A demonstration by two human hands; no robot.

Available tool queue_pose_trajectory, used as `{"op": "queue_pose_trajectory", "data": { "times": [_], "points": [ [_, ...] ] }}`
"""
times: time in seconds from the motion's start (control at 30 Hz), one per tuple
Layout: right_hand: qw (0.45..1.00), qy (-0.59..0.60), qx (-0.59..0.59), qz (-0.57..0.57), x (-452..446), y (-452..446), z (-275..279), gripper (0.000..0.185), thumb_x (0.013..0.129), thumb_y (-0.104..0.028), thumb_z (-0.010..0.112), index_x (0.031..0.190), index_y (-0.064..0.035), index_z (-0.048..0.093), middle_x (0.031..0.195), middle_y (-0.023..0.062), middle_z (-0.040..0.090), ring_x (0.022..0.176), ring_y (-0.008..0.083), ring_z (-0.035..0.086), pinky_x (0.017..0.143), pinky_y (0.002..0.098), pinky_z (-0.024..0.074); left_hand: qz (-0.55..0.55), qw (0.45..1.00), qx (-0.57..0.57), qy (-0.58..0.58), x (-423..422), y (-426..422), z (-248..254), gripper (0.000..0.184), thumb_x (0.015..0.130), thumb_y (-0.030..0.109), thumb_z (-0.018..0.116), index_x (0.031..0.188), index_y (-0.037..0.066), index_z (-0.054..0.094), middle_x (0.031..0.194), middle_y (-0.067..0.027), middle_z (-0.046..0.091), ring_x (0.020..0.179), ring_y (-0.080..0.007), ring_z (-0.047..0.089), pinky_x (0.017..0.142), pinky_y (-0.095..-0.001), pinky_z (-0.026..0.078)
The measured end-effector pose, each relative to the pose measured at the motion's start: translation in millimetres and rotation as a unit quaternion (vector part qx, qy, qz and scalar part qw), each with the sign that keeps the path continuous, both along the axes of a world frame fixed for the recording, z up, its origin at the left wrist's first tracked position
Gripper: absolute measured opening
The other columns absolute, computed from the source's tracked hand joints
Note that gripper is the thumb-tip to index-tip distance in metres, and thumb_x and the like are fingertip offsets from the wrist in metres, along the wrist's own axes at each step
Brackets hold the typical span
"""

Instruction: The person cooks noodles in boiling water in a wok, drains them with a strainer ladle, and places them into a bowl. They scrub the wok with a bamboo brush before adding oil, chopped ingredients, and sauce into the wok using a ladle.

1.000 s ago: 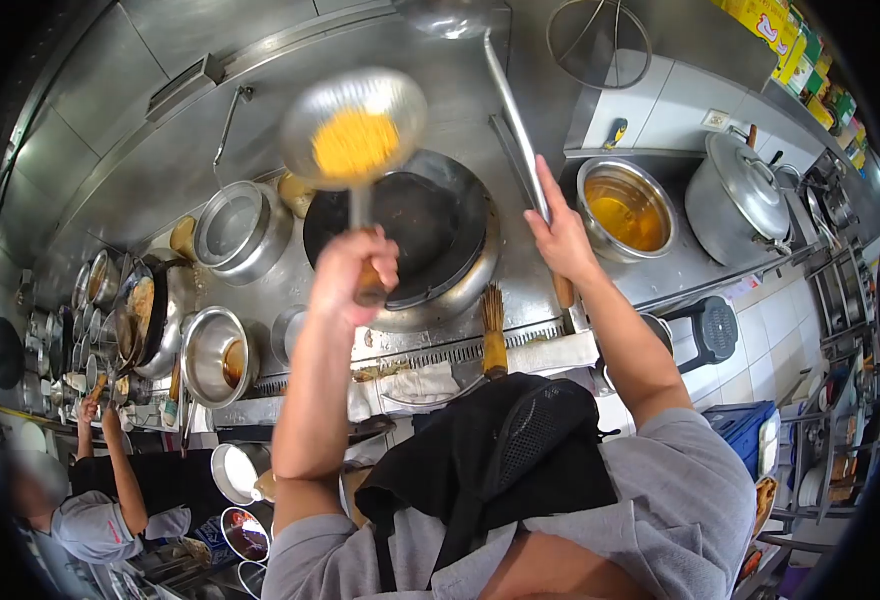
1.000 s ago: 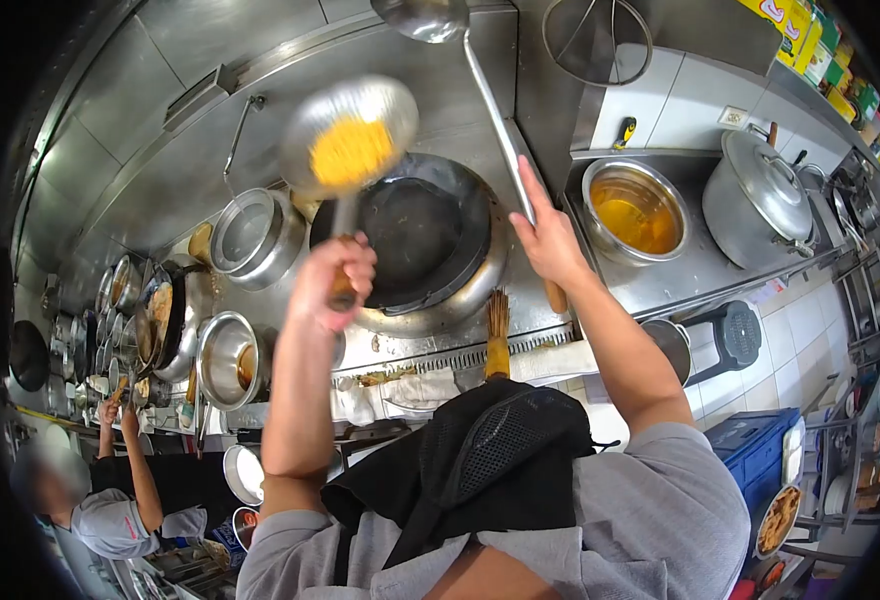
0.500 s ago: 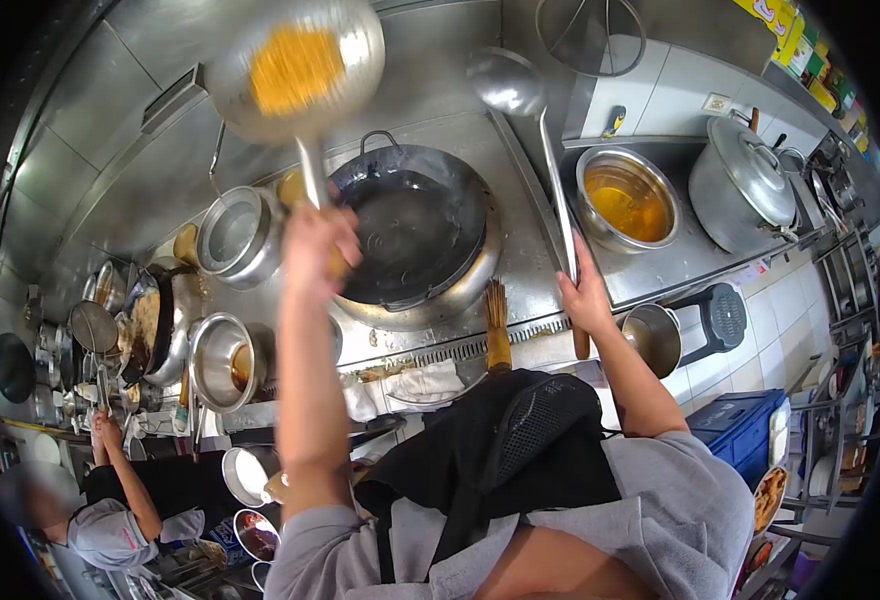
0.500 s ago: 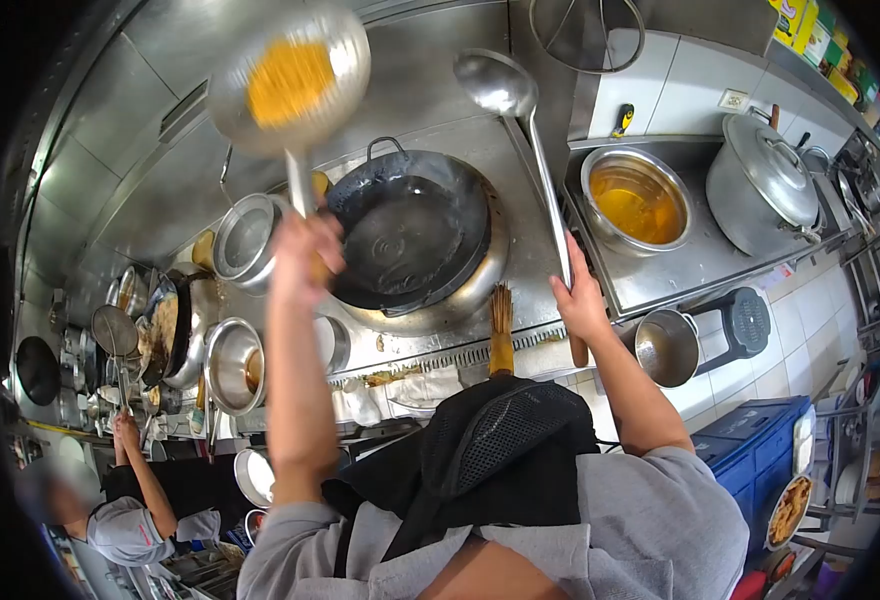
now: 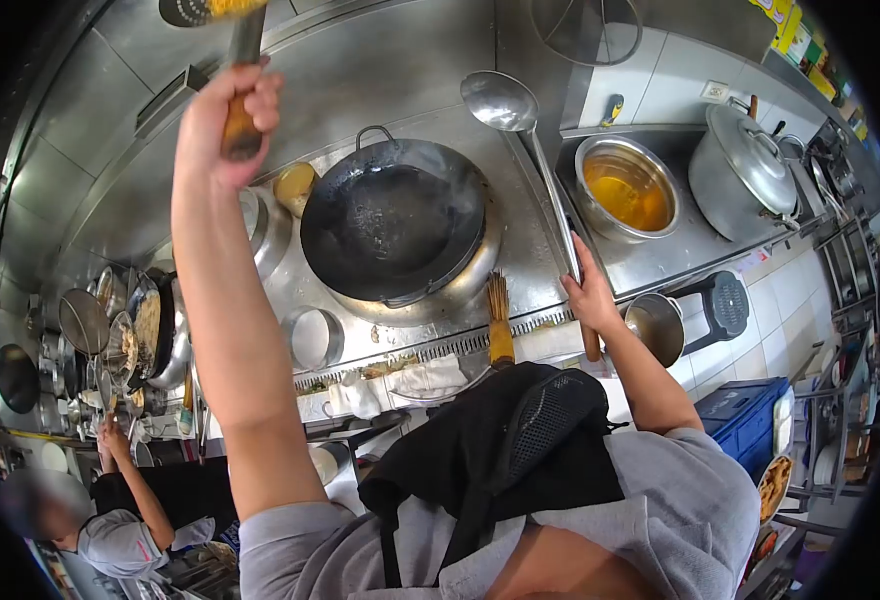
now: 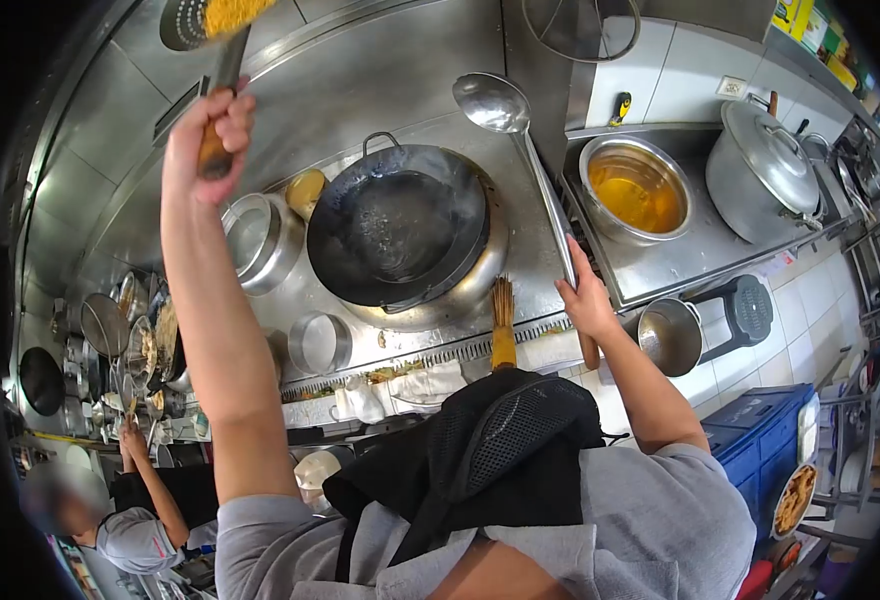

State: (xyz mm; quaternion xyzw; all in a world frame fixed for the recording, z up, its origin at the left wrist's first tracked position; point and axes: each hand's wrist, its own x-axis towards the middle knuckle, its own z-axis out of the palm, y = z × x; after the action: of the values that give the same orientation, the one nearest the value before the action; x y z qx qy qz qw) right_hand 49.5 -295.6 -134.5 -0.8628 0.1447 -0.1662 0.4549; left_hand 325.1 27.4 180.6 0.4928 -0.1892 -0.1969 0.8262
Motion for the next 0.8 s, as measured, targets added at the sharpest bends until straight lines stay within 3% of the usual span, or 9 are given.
{"op": "queue_pose_trajectory", "data": {
  "times": [0.07, 0.13, 0.3, 0.4, 0.47, 0.5, 0.6, 0.7, 0.8],
  "points": [
    [0.999, 0.021, 0.040, 0.001, 2.1, 3.8, 1.3, 0.073, 0.088, -0.004, 0.056, 0.153, -0.0127, 0.022, 0.139, 0.0262, 0.048, 0.125, 0.0399, 0.051, 0.103, 0.0395, 0.0396, -0.072, 0.997, -0.034, 0.002, 5.7, 0.1, -4.6, 0.025, 0.085, 0.004, 0.058, 0.107, -0.003, 0.048, 0.086, -0.0094, 0.056, 0.059, -0.0101, 0.051, 0.048, -0.0228, 0.041],
    [1.000, 0.009, 0.024, 0.006, -0.5, 4.2, -5.0, 0.073, 0.088, -0.003, 0.056, 0.153, -0.0122, 0.022, 0.141, 0.0258, 0.046, 0.129, 0.0384, 0.048, 0.106, 0.0389, 0.0374, 0.064, 0.997, 0.038, -0.019, -18.4, -9.9, -39.4, 0.039, 0.085, 0.011, 0.061, 0.121, 0.003, 0.049, 0.079, -0.0055, 0.051, 0.050, -0.0077, 0.043, 0.040, -0.0217, 0.038],
    [1.000, -0.019, 0.007, 0.020, -0.8, 8.9, 22.2, 0.072, 0.089, 0.000, 0.055, 0.153, -0.0111, 0.022, 0.143, 0.0261, 0.044, 0.131, 0.0360, 0.046, 0.107, 0.0374, 0.0362, 0.015, 0.994, 0.045, 0.097, -99.3, 4.8, -241.6, 0.041, 0.078, -0.001, 0.057, 0.117, 0.004, 0.046, 0.071, -0.0080, 0.053, 0.051, -0.0131, 0.049, 0.041, -0.0267, 0.042],
    [0.996, -0.047, -0.057, 0.042, -4.1, 31.6, 79.9, 0.072, 0.090, -0.001, 0.054, 0.153, -0.0143, 0.022, 0.130, 0.0226, 0.056, 0.095, 0.0289, 0.066, 0.083, 0.0359, 0.0508, -0.054, 0.888, -0.050, 0.454, -103.3, 22.6, -289.9, 0.021, 0.080, -0.002, 0.055, 0.099, 0.005, 0.048, 0.072, -0.0066, 0.052, 0.053, -0.0114, 0.048, 0.044, -0.0258, 0.040],
    [0.994, 0.007, 0.095, 0.056, 19.8, 49.9, 121.3, 0.073, 0.091, -0.003, 0.053, 0.154, -0.0164, 0.020, 0.106, 0.0133, 0.065, 0.058, 0.0157, 0.056, 0.057, 0.0307, 0.0480, -0.032, 0.932, 0.060, 0.355, -119.0, 25.8, -324.0, 0.023, 0.081, -0.002, 0.055, 0.100, 0.006, 0.047, 0.072, -0.0068, 0.051, 0.053, -0.0118, 0.048, 0.044, -0.0269, 0.042],
    [0.983, -0.082, 0.123, 0.107, 32.3, 60.6, 128.9, 0.075, 0.091, -0.005, 0.054, 0.155, -0.0171, 0.017, 0.087, 0.0051, 0.062, 0.048, 0.0079, 0.043, 0.048, 0.0254, 0.0413, -0.028, 0.935, 0.057, 0.349, -118.3, 23.2, -313.0, 0.023, 0.081, -0.002, 0.055, 0.100, 0.006, 0.047, 0.072, -0.0068, 0.051, 0.053, -0.0118, 0.048, 0.044, -0.0269, 0.042],
    [0.917, -0.081, 0.294, 0.256, 67.7, 94.1, 141.0, 0.073, 0.096, -0.009, 0.050, 0.156, -0.0206, 0.009, 0.073, 0.0004, 0.048, 0.045, 0.0077, 0.043, 0.043, 0.0260, 0.0414, 0.000, 0.939, 0.001, 0.344, -140.8, 19.4, -296.9, 0.030, 0.081, -0.002, 0.056, 0.108, 0.005, 0.046, 0.073, -0.0056, 0.050, 0.052, -0.0126, 0.049, 0.043, -0.0270, 0.041],
    [0.767, 0.026, 0.540, 0.346, 111.8, 112.7, 148.4, 0.070, 0.096, -0.007, 0.048, 0.155, -0.0193, 0.012, 0.070, 0.0005, 0.044, 0.041, 0.0080, 0.040, 0.037, 0.0248, 0.0385, 0.060, 0.987, 0.103, 0.104, -136.0, 17.6, -305.7, 0.046, 0.079, -0.003, 0.057, 0.119, 0.012, 0.040, 0.073, -0.0066, 0.050, 0.050, -0.0137, 0.047, 0.043, -0.0295, 0.040],
    [0.862, 0.001, 0.403, 0.308, 135.1, 124.1, 144.9, 0.071, 0.097, -0.010, 0.050, 0.155, -0.0207, 0.010, 0.069, 0.0017, 0.045, 0.040, 0.0069, 0.037, 0.037, 0.0241, 0.0380, 0.032, 0.982, 0.089, 0.164, -131.4, 19.8, -319.2, 0.047, 0.079, -0.003, 0.057, 0.120, 0.014, 0.041, 0.073, -0.0063, 0.050, 0.050, -0.0132, 0.046, 0.044, -0.0293, 0.040]
  ]
}}
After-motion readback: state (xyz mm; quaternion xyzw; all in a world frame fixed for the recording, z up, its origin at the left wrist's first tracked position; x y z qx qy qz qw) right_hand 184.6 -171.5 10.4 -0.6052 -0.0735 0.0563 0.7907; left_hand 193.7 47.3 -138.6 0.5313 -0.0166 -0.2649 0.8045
